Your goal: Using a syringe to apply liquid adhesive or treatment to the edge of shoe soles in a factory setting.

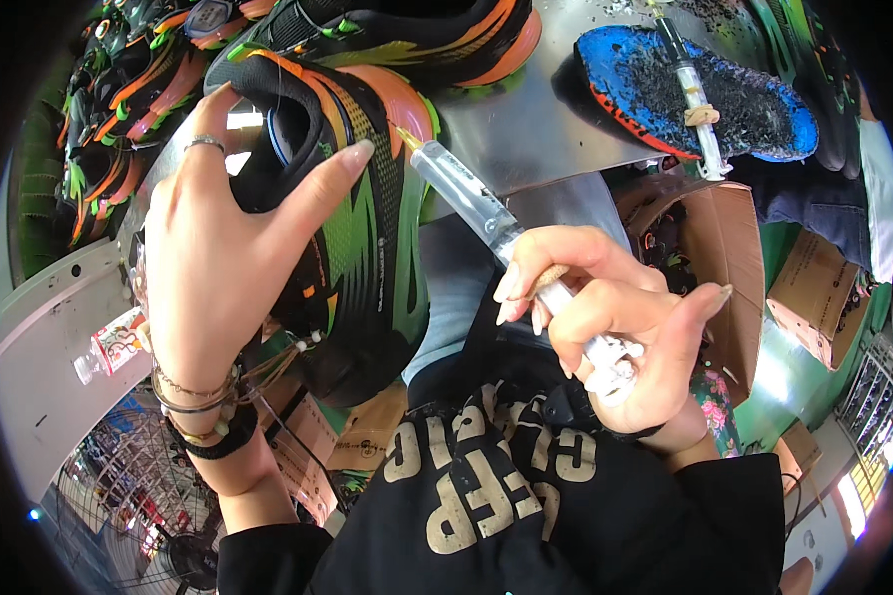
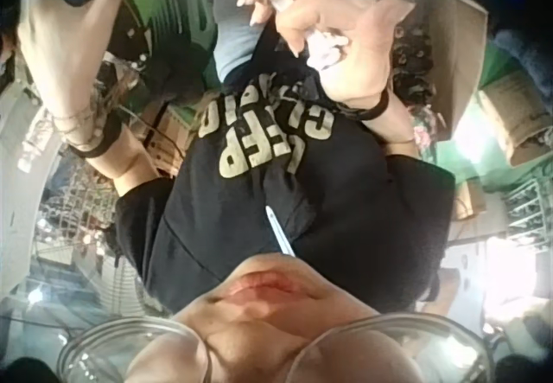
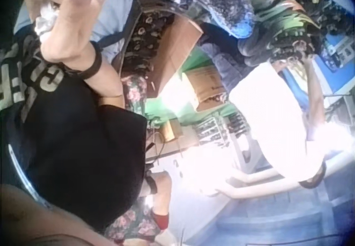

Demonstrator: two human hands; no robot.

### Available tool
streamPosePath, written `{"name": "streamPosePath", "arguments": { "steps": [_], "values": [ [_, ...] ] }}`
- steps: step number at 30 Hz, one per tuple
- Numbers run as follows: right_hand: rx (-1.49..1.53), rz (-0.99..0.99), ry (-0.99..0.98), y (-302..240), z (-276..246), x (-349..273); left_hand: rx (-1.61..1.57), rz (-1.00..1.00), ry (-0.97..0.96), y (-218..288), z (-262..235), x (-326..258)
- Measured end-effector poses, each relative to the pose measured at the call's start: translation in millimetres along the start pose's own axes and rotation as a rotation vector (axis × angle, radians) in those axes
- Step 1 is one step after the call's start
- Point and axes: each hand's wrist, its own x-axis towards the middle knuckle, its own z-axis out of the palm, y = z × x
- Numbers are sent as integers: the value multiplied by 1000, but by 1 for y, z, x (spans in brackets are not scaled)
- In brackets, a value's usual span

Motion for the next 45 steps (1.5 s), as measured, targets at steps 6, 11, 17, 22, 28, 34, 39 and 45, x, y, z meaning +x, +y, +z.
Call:
{"name": "streamPosePath", "arguments": {
  "steps": [6,11,17,22,28,34,39,45],
  "values": [
    [-5,-29,11,1,7,-2,-65,-89,-22,-5,-2,-1],
    [93,16,47,-4,10,-4,-159,-85,-39,-12,-2,0],
    [-80,15,-1,-4,10,-5,-303,-63,-66,-23,0,2],
    [-9,37,20,-4,14,-6,-377,-124,-111,-27,-3,2],
    [105,-11,-23,0,12,-2,-463,-167,-135,-29,-2,3],
    [3,25,-89,2,7,1,-515,-221,-186,-31,-4,6],
    [227,79,-41,3,-3,24,-709,-176,-167,-48,2,6],
    [395,304,-191,-12,-54,85,-848,-226,-183,-56,7,5]
  ]
}}
